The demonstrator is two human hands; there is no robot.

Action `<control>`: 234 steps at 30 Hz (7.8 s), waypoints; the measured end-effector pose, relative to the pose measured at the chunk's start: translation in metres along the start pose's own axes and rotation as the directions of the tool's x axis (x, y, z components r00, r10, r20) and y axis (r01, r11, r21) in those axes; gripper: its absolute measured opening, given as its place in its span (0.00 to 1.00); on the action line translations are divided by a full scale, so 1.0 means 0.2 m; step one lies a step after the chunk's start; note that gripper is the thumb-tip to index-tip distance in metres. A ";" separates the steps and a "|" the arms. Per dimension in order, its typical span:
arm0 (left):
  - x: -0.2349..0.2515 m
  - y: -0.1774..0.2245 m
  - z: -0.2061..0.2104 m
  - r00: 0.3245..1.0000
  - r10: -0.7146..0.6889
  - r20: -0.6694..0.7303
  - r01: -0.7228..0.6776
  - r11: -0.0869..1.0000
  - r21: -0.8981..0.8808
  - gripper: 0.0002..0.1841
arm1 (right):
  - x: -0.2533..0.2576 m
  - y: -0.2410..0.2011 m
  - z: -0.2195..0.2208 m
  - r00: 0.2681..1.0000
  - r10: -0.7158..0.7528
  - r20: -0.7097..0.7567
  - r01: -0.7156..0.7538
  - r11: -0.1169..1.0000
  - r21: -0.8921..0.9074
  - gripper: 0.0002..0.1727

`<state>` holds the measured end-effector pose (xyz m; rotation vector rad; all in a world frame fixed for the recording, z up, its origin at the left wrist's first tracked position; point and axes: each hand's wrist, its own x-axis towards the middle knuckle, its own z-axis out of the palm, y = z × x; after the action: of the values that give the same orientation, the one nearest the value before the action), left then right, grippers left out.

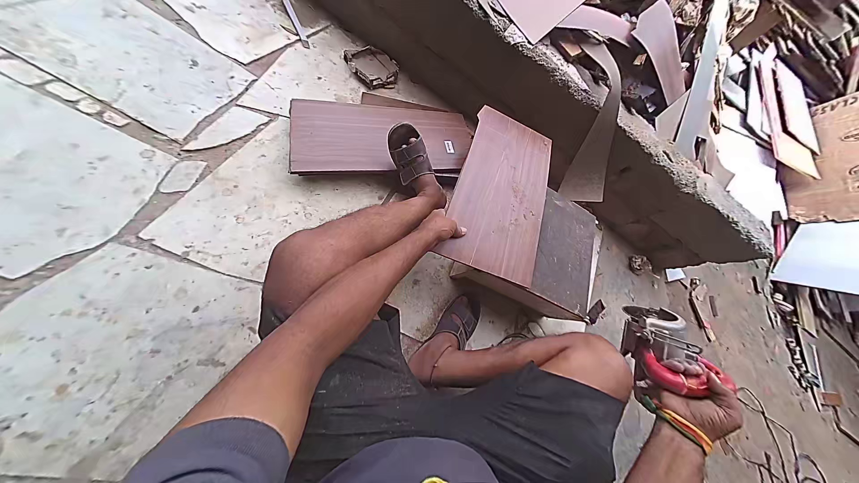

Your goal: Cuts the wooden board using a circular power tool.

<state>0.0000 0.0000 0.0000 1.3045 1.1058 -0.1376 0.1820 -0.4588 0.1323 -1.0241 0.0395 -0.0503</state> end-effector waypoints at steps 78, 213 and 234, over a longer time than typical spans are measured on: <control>-0.09 0.01 -0.04 0.996 0.072 0.044 -0.077 0.986 0.145 0.33 | -0.96 0.60 0.72 0.715 0.638 0.285 -0.384 0.700 -0.602 0.42; -0.08 0.02 -0.05 0.994 0.083 0.076 -0.096 0.980 0.177 0.38 | -0.87 0.74 0.85 0.787 0.560 0.260 -0.291 0.708 -0.644 0.41; -0.06 0.01 -0.05 0.994 0.087 0.072 -0.099 0.978 0.182 0.40 | -0.83 0.76 0.84 0.796 0.547 0.259 -0.283 0.715 -0.639 0.40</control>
<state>-0.0102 0.0024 0.0123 1.5053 0.9934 -0.2157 0.0301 -0.2264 0.0918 -1.5965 -0.1258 0.6670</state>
